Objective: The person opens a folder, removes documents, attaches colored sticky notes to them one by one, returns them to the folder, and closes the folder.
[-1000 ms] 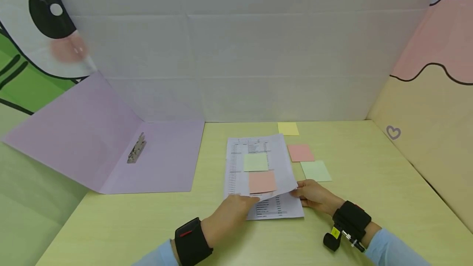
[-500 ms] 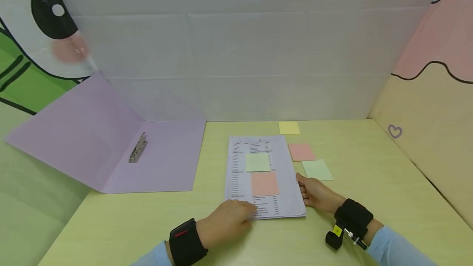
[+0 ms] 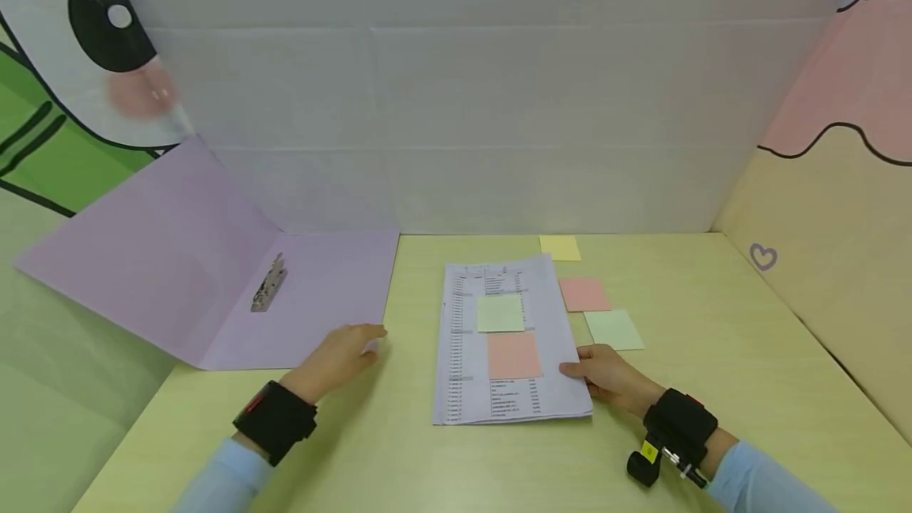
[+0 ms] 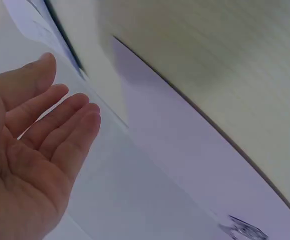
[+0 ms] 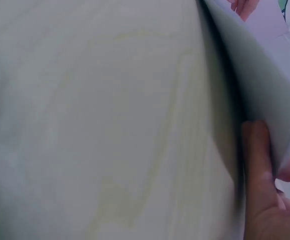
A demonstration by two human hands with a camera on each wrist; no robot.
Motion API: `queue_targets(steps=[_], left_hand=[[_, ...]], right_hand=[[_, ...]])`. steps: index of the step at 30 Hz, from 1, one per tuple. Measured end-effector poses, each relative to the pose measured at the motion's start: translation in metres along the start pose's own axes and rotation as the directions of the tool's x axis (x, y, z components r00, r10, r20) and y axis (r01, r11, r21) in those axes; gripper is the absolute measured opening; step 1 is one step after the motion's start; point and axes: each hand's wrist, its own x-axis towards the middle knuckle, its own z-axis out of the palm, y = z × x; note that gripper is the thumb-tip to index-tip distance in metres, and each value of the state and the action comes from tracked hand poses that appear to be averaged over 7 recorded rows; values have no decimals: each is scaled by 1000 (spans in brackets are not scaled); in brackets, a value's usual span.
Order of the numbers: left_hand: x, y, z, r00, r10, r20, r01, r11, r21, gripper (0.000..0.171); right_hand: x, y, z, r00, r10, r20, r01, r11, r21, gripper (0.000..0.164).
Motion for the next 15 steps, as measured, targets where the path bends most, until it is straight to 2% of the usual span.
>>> queue_targets(steps=[4,8,11,15], left_hand=[[1,-42,-13,996,-64,62,60,996,68,43],[-1,-75,-17,982,-146,123,134,986,101,51],[-6,-94,-18,968,-201,150,189,978,87,51],[-13,-113,-28,949,-246,196,229,968,102,51]], right_hand=[[-2,0,0,1000,-28,9,28,999,-36,41],[-3,2,0,999,-37,7,37,998,-51,39],[-4,3,0,999,-45,13,46,996,-73,40],[-5,5,2,997,-70,37,73,994,-77,44]])
